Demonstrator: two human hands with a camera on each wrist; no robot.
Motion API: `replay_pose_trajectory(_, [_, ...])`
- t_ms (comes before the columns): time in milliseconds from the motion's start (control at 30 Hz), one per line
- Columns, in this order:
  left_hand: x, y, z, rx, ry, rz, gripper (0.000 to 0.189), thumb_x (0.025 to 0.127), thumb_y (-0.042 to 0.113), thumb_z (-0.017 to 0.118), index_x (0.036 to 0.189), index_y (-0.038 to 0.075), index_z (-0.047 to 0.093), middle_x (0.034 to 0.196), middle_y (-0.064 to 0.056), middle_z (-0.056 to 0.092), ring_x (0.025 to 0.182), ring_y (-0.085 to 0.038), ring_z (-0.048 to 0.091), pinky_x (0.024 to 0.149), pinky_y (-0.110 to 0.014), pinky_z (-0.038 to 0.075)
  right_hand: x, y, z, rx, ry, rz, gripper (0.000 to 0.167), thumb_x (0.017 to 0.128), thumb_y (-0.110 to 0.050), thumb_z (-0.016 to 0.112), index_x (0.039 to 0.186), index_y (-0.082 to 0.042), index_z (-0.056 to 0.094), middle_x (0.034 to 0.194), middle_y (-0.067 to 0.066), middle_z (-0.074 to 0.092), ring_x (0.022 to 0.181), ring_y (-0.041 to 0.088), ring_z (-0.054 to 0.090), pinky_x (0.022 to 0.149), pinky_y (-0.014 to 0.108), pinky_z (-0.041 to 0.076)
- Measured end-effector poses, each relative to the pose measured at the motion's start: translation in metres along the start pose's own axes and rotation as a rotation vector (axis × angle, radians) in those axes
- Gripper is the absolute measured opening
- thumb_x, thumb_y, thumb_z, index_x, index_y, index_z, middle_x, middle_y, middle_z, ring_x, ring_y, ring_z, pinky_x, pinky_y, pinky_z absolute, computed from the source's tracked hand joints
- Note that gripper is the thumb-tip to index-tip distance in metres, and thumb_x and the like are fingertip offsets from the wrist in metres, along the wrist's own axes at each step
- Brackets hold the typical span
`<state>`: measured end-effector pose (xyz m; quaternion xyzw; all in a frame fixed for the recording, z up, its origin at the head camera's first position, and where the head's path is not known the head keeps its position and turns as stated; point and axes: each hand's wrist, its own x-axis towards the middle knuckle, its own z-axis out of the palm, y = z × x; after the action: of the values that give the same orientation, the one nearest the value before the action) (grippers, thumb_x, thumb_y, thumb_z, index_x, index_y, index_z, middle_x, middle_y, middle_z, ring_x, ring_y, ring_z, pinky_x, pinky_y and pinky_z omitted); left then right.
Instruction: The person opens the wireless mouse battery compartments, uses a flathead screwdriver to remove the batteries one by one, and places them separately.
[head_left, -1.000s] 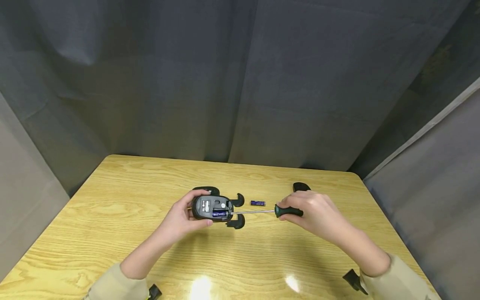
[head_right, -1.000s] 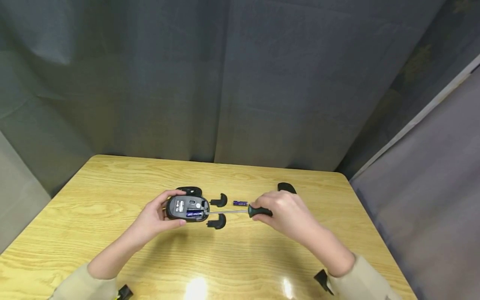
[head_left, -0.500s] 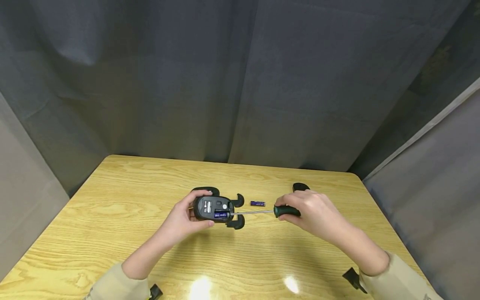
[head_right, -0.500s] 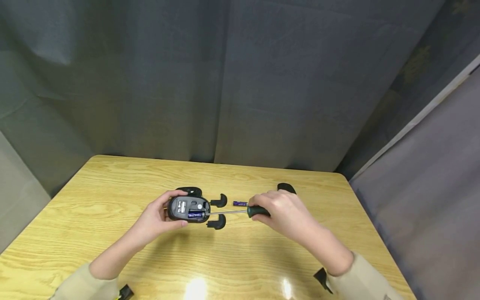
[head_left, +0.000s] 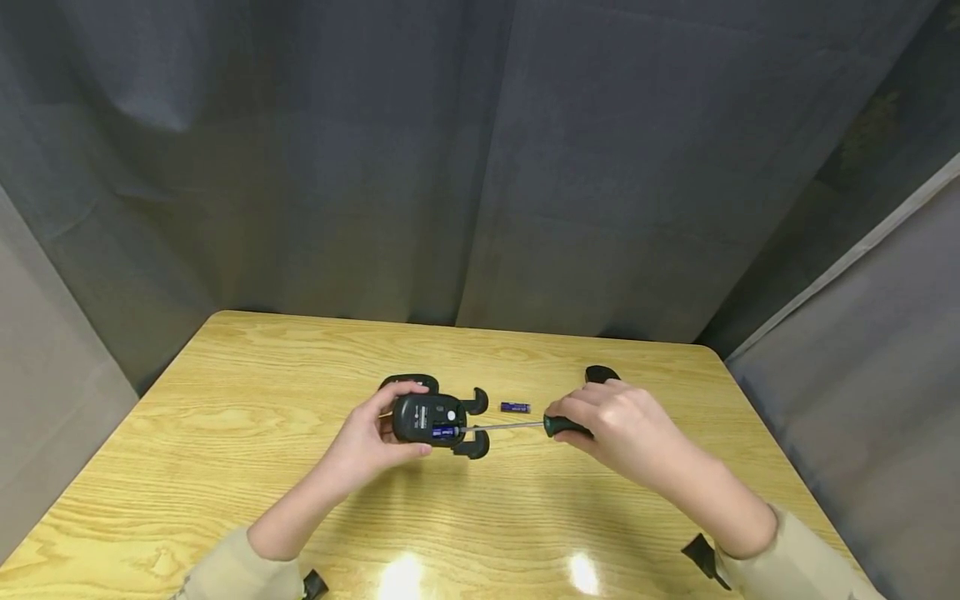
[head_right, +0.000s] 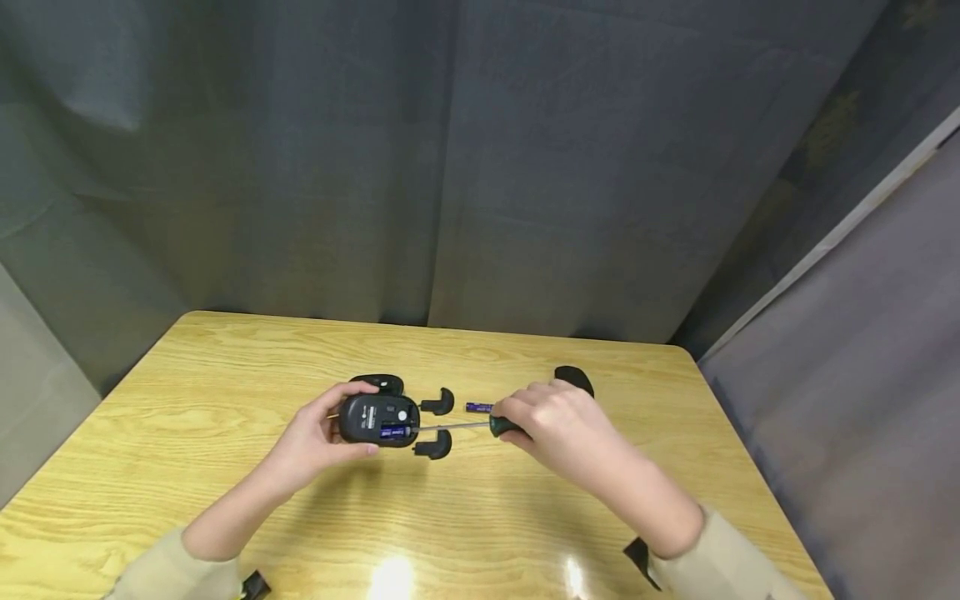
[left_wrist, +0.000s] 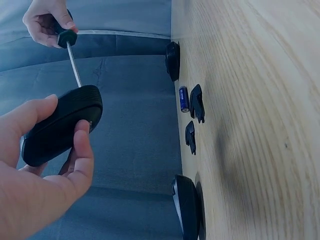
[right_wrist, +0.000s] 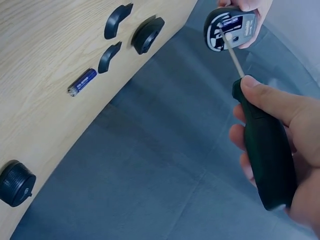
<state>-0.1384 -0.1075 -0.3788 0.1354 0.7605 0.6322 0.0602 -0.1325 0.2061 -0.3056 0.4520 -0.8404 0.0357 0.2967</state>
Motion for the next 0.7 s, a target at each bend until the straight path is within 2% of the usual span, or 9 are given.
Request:
replay_pose_trajectory(200, [0.000,0.000,0.004,0.057,0.033,0.037,0.068,0.067,-0.003,0.081,0.124,0.026,0.055,0.129,-0.014,0.052,0.095,-0.025,0.065,0.075,-0.025,0.058,0.004,-0.007,-0.002,-0.040,0.005,-0.023,0.031,0.059,-0.021,0.088,0.084,-0.013,0.071,0.075,-0.004,0.069,0.066,0.010,0.063,0.057,0.027,0.053])
replay_pose_trajectory(433, [0.001,-0.004,0.007,0.150,0.062,0.083,0.069,0.064,-0.001,0.083,0.124,0.019,0.056,0.122,-0.014,0.057,0.088,-0.020,0.067,0.074,-0.025,0.057,0.008,-0.012,-0.002,-0.074,-0.001,-0.039,0.029,0.061,-0.021,0.087,0.084,-0.013,0.071,0.075,-0.005,0.069,0.065,0.010,0.063,0.057,0.027,0.052])
replay_pose_trajectory(567, [0.001,-0.005,0.006,0.111,0.063,0.068,0.071,0.063,-0.003,0.083,0.125,0.020,0.056,0.124,-0.012,0.056,0.090,-0.021,0.067,0.075,-0.025,0.057,0.006,-0.007,0.001,-0.041,0.017,-0.022,0.029,0.060,-0.021,0.087,0.084,-0.014,0.071,0.075,-0.006,0.069,0.065,0.010,0.062,0.056,0.026,0.052])
replay_pose_trajectory(700, [0.000,-0.006,0.002,0.033,0.032,0.058,0.072,0.065,-0.005,0.082,0.125,0.024,0.055,0.127,-0.012,0.054,0.095,-0.024,0.065,0.079,-0.026,0.057,0.000,0.003,0.007,0.027,0.040,-0.005,0.031,0.059,-0.020,0.088,0.085,-0.017,0.071,0.078,-0.007,0.070,0.066,0.009,0.061,0.054,0.025,0.051])
